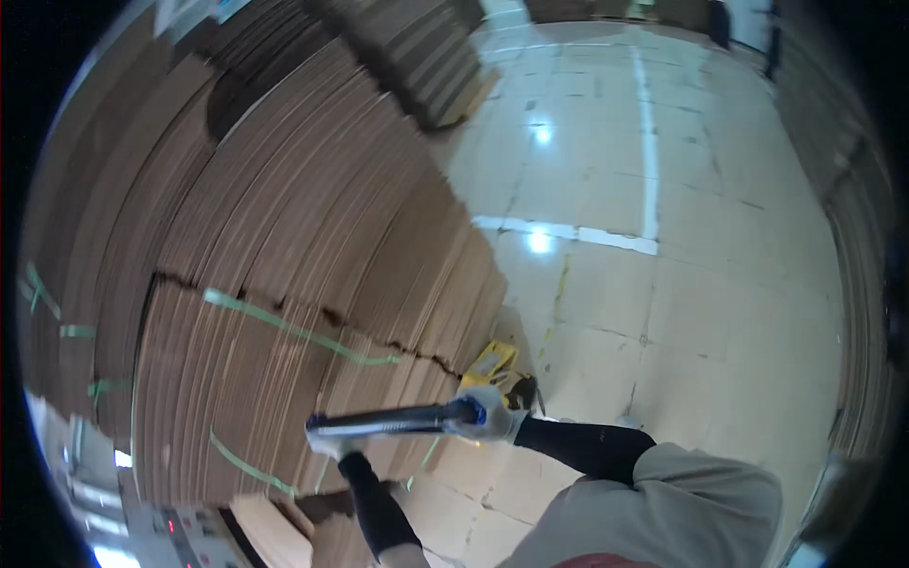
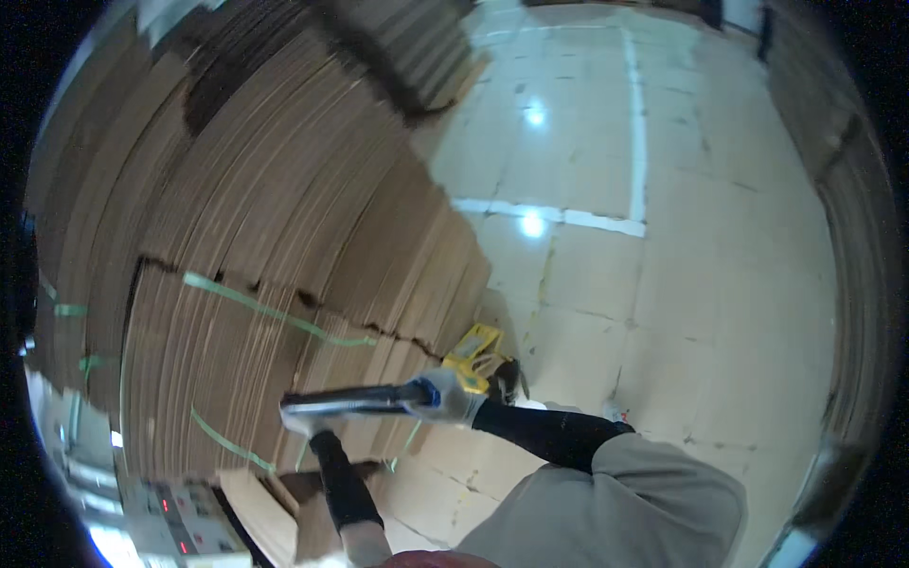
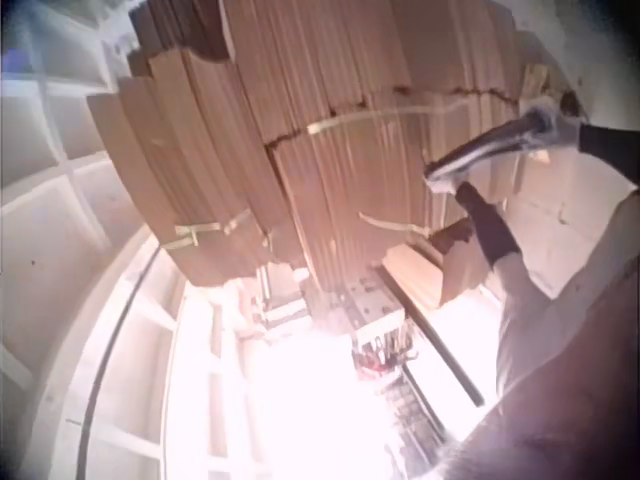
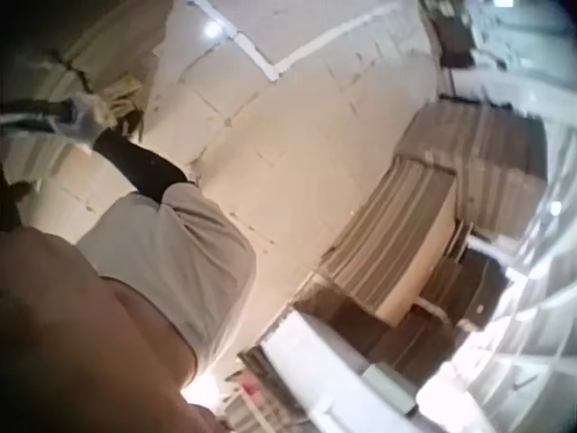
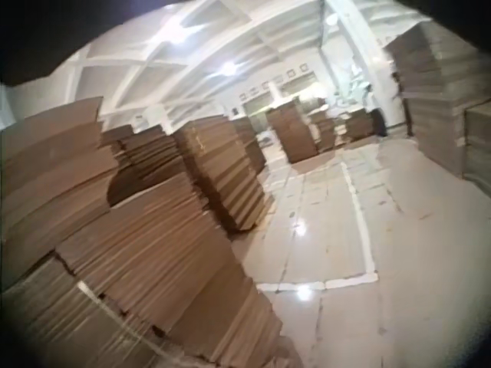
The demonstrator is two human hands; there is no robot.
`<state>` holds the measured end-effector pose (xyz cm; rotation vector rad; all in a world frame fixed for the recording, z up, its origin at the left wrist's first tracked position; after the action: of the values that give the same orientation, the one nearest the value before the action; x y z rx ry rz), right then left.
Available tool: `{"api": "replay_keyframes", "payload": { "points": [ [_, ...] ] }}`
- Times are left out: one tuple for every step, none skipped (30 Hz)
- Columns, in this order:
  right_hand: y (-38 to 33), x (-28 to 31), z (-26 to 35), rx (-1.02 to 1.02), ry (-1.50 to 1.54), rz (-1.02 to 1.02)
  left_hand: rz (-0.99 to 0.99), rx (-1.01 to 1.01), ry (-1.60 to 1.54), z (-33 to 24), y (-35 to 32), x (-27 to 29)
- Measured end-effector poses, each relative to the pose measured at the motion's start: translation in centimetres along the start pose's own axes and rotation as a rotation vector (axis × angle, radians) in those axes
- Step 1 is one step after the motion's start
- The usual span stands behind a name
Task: Transporting stacks of corrugated cardboard sheets using a manual pallet jack.
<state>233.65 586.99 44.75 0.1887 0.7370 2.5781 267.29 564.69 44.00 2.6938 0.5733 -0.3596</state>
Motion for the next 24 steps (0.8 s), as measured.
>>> {"api": "replay_keyframes", "payload": {
  "points": [
    [-0.3, 0.2, -0.7, 0.025, -0.02, -0.053, 0.025, 0.096, -0.113, 0.8, 0.1, -0.8],
    [-0.3, -0.2, 0.1, 0.031, 0.022, -0.071, 0.017, -0.039, 0.017, -0.2, 0.3, 0.4],
    [0.5, 0.3, 0.9, 0.054, 0.038, -0.109, 0.03, -0.16, 0.122, -0.4, 0.4, -0.6],
    [0.4, -0.5, 0.8, 0.058, 0.021, -0.068, -0.013, -0.177, 0.163, -0.3, 0.9, 0.8],
    [0.5, -0.8, 1.5, 0.034, 0.029, -0.023, -0.056, -0.183, 0.206, -0.1, 0.9, 2.4],
    [0.1, -0.7, 1.1, 0.037, -0.045, -0.027, -0.082, -0.22, 0.229, -0.2, 0.1, 1.6],
    [0.2, -0.7, 0.9, 0.053, -0.111, -0.037, -0.106, -0.27, 0.25, -0.7, -0.4, 0.6],
    [0.3, -1.2, 0.9, 0.01, 0.004, -0.047, -0.137, -0.237, 0.222, -0.5, 0.3, 1.4],
    [-0.2, -1.5, 0.8, -0.047, 0.118, -0.052, -0.164, -0.201, 0.199, -0.2, 0.9, 2.7],
    [-0.5, -1.7, 0.5, -0.063, 0.108, -0.055, -0.159, -0.222, 0.177, -0.4, 0.8, 2.7],
    [-0.9, -1.6, 0.2, -0.084, 0.093, -0.06, -0.148, -0.236, 0.156, -0.4, 0.6, 2.7],
    [-0.6, -1.5, 0.3, -0.069, 0.077, -0.03, -0.128, -0.262, 0.177, -0.9, 0.1, 1.6],
    [-0.4, -1.1, 0.6, -0.063, 0.058, -0.006, -0.101, -0.282, 0.201, -1.6, -0.5, 0.6],
    [0.0, -1.0, 0.7, -0.055, 0.04, 0.011, -0.101, -0.259, 0.222, -1.9, -0.3, 0.0],
    [-0.6, -0.7, 0.2, -0.051, 0.019, -0.015, -0.083, -0.274, 0.203, -1.8, -0.6, 0.2],
    [-0.8, -0.5, -0.3, -0.048, -0.003, -0.049, -0.057, -0.29, 0.183, -1.9, -0.4, -0.3],
    [-0.8, -0.4, -0.5, -0.044, -0.027, -0.09, -0.023, -0.307, 0.16, -2.0, 0.1, -1.2],
    [-0.3, 0.1, 0.5, 0.018, -0.075, -0.11, -0.008, -0.303, 0.064, -1.6, 0.2, -1.6],
    [-0.2, 0.1, 0.9, 0.178, -0.223, -0.16, 0.012, -0.393, 0.227, -1.5, 0.9, -1.3],
    [-0.9, -0.3, -0.2, 0.083, -0.209, -0.06, 0.095, -0.383, 0.246, -0.5, 1.4, -1.3],
    [-0.9, -1.0, 0.2, 0.079, -0.171, -0.056, 0.169, -0.365, 0.27, 1.0, 1.7, -0.4],
    [-0.5, -1.5, 1.8, 0.158, -0.195, -0.091, 0.232, -0.349, 0.302, 2.3, 1.8, 1.4],
    [-1.4, -2.4, 0.9, 0.071, -0.167, 0.0, 0.189, -0.278, 0.146, 2.6, 3.2, 3.2],
    [-0.6, -2.2, 2.2, 0.073, -0.138, 0.042, 0.224, -0.472, 0.478, 2.0, 2.7, 2.8]
  ]
}}
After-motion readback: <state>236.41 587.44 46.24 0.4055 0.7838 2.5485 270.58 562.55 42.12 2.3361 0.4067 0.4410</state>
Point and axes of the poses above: each hand's wrist, its own y-axis towards the middle knuckle, its own x-axis out of the back of the hand, z = x × y, the point moved 6 cm from there along y, towards the middle knuckle, and after that the axes turned 6 degrees about -y, right-handed, at the moved point
